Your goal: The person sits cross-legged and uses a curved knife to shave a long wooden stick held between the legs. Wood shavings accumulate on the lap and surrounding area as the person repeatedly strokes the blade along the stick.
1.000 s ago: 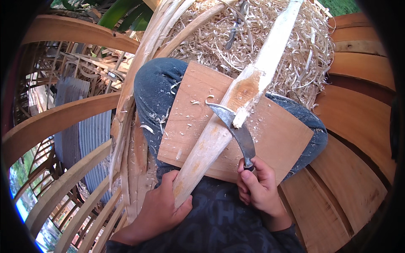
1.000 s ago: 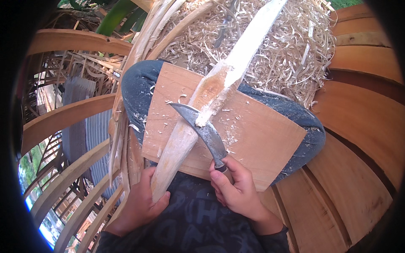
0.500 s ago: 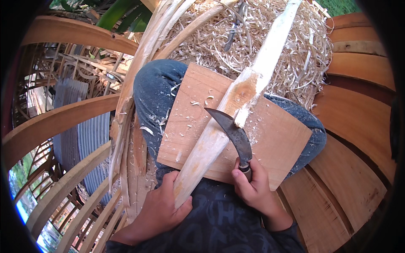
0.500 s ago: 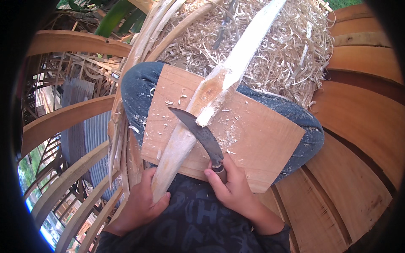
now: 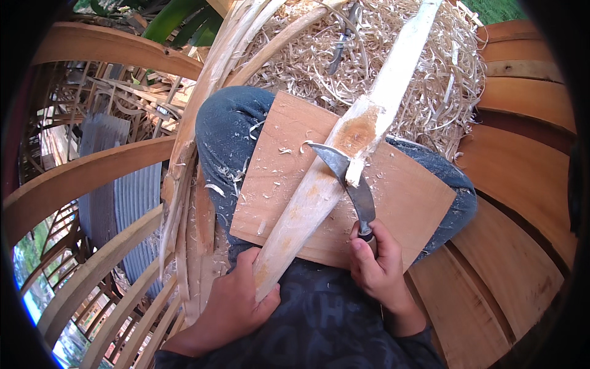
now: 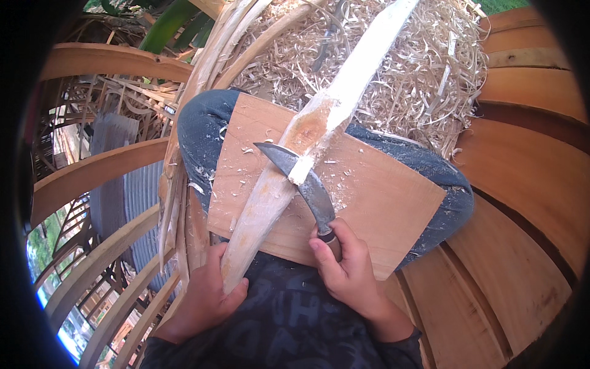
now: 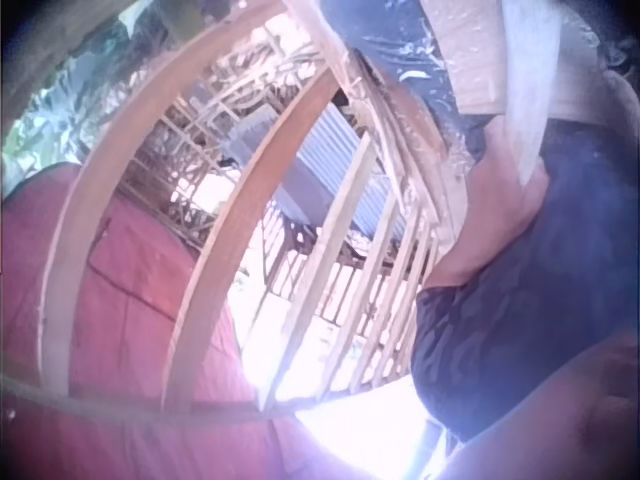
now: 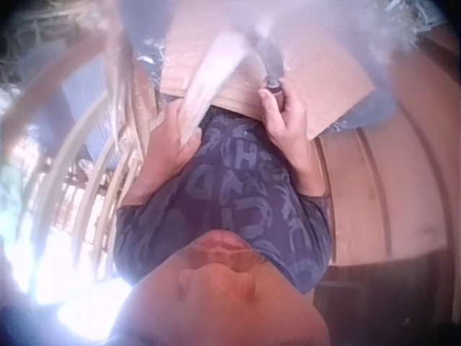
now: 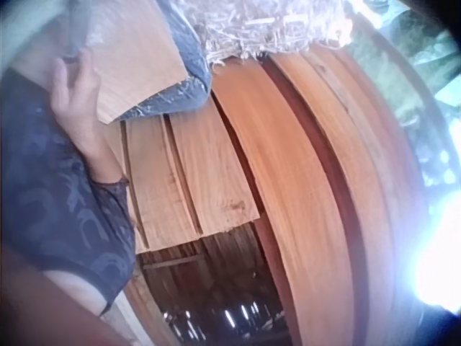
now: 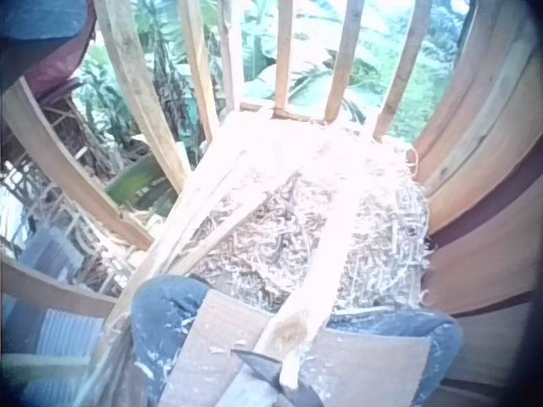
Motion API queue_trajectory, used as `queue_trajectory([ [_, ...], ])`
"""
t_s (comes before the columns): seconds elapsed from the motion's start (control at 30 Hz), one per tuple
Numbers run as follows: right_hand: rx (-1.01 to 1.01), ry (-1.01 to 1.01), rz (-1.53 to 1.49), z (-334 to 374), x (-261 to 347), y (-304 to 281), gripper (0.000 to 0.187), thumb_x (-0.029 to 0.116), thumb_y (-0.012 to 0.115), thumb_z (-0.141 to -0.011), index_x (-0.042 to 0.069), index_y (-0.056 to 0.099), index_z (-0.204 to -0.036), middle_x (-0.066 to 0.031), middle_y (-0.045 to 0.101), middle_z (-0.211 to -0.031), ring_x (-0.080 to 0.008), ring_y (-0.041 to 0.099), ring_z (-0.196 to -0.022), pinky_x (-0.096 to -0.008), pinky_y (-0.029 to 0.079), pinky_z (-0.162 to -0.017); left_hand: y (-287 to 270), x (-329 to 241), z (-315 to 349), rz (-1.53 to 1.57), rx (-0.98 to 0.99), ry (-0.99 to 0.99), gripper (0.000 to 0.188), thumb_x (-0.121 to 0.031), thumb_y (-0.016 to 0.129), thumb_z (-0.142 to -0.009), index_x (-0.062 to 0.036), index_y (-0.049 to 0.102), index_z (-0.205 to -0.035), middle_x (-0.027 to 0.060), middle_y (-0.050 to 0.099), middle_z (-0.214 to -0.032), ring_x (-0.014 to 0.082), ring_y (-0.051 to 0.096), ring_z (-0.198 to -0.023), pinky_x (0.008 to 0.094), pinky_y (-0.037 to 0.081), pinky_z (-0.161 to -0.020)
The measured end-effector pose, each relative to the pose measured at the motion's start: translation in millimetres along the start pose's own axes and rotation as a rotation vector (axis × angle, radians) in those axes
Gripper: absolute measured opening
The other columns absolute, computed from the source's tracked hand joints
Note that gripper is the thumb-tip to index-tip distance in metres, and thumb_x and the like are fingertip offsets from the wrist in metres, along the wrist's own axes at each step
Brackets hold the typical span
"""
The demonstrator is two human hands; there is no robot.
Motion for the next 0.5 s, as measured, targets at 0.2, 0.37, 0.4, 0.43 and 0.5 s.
queue_trajectory([
  [0.2,0.034,-0.047,0.155,-5.4,1.1,3.6,0.011,0.01,0.057,-0.089,0.0,0.053,-0.093,-0.0039,0.055,-0.067,-0.0112,0.054,-0.059,-0.0255,0.041,-0.055,-2.6,-10.1,-2.7,-0.031,-0.015,0.129,0.056,-0.022,0.061,-0.08,0.0036,0.033,-0.121,0.0271,0.059,-0.085,0.0438,0.061,-0.075,0.0474,0.049,-0.065],
  [0.37,0.594,0.23,-0.086,12.0,0.5,45.8,0.012,0.014,0.052,-0.093,0.002,0.052,-0.094,0.0005,0.05,-0.064,-0.0099,0.048,-0.048,-0.0242,0.036,-0.044,-0.5,-3.3,-2.1,-0.022,-0.017,0.096,0.055,-0.022,0.061,-0.08,0.0033,0.034,-0.121,0.0268,0.06,-0.085,0.0437,0.061,-0.075,0.0477,0.049,-0.066],
  [0.4,0.461,0.404,-0.271,13.6,-9.8,34.5,0.012,0.015,0.051,-0.094,0.003,0.051,-0.096,0.0,0.048,-0.063,-0.0052,0.043,-0.045,-0.0211,0.033,-0.04,-0.4,-1.7,-1.9,-0.016,-0.019,0.086,0.055,-0.022,0.061,-0.08,0.0033,0.034,-0.121,0.0267,0.06,-0.085,0.0436,0.061,-0.075,0.0477,0.049,-0.066],
  [0.43,0.2,0.344,-0.483,-1.9,-2.7,10.6,0.012,0.015,0.05,-0.094,0.003,0.051,-0.098,0.0012,0.047,-0.063,-0.0029,0.041,-0.044,-0.0189,0.031,-0.039,-0.6,-1.7,-1.5,-0.004,-0.003,0.059,0.056,-0.021,0.061,-0.08,0.0035,0.034,-0.121,0.0269,0.059,-0.087,0.0438,0.061,-0.078,0.0467,0.049,-0.067],
  [0.5,0.136,0.279,-0.507,-2.4,-4.9,9.2,0.012,0.014,0.051,-0.094,0.003,0.051,-0.098,0.0028,0.047,-0.063,-0.0031,0.04,-0.043,-0.0192,0.031,-0.039,-1.9,-3.5,-0.6,0.022,0.028,0.003,0.056,-0.019,0.062,-0.079,0.0038,0.034,-0.121,0.0275,0.057,-0.091,0.0443,0.06,-0.083,0.0447,0.048,-0.071],
])
Point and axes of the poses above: each hand's wrist, its own z-axis away from the middle knuckle, its own y-axis out of the palm, x = y × z, the point moved 10 cm from there along -z, towards the middle knuckle
